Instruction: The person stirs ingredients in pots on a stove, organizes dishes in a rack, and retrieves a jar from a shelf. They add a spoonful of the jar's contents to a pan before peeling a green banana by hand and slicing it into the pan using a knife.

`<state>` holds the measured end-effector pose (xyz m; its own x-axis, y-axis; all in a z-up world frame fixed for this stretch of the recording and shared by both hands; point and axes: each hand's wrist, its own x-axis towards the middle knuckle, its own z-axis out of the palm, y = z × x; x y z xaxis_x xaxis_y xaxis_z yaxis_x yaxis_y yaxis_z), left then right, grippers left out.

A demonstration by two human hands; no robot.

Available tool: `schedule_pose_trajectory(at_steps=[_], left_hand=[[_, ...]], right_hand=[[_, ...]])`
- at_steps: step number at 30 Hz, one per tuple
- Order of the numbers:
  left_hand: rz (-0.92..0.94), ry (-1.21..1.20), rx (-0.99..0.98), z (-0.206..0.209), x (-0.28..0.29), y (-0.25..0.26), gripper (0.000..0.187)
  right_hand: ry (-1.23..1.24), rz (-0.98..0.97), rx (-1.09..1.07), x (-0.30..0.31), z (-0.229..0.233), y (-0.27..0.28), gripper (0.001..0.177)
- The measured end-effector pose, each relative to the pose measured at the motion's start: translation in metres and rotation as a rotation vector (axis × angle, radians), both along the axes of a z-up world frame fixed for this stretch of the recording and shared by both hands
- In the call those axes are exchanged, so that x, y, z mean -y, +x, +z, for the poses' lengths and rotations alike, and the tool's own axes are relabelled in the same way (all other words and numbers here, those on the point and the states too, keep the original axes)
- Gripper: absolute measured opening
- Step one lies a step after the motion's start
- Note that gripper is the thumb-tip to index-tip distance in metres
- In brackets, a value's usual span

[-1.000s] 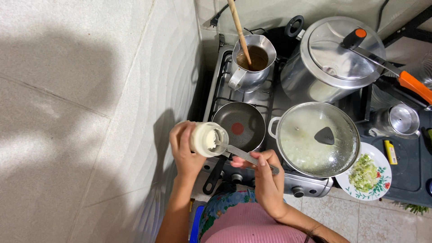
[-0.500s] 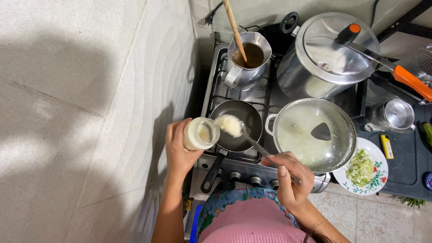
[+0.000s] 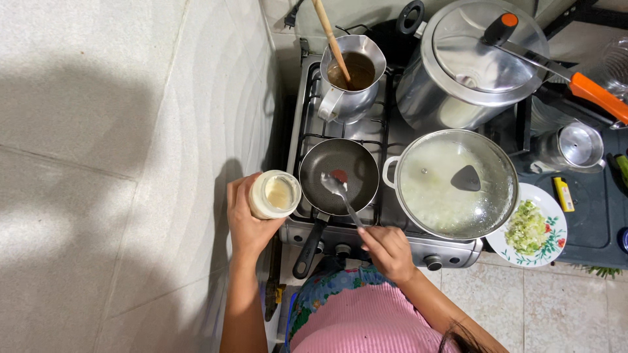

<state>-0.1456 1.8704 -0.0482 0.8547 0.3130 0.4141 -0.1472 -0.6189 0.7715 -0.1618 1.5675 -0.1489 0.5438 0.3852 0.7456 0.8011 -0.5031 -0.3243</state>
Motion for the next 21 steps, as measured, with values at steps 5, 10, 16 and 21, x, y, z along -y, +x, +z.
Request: schedule_pose_trajectory(at_steps=[5,10,16,21], left_hand=[[-0.009,0.006,0.015,-0.011,0.0,0.0,0.081],[-0.039,-0.029,0.003,-0.013,0.002,0.0,0.076],[-0.055,-0.026,0.0,-0.017,0.005,-0.001,0.079],[-0.058,-0.045,-0.004,-0.021,0.005,0.001,0.08]], right_hand=[[0.052,-0.031,-0.032,0.002,-0.023,0.005,0.028],[0.124,-0.041,-0.034,0.003,-0.016,0.006,0.03],[0.165,-0.04,-0.022,0.006,-0.03,0.004,0.03],[0.193,-0.028,0.024,0.005,-0.028,0.009,0.029]])
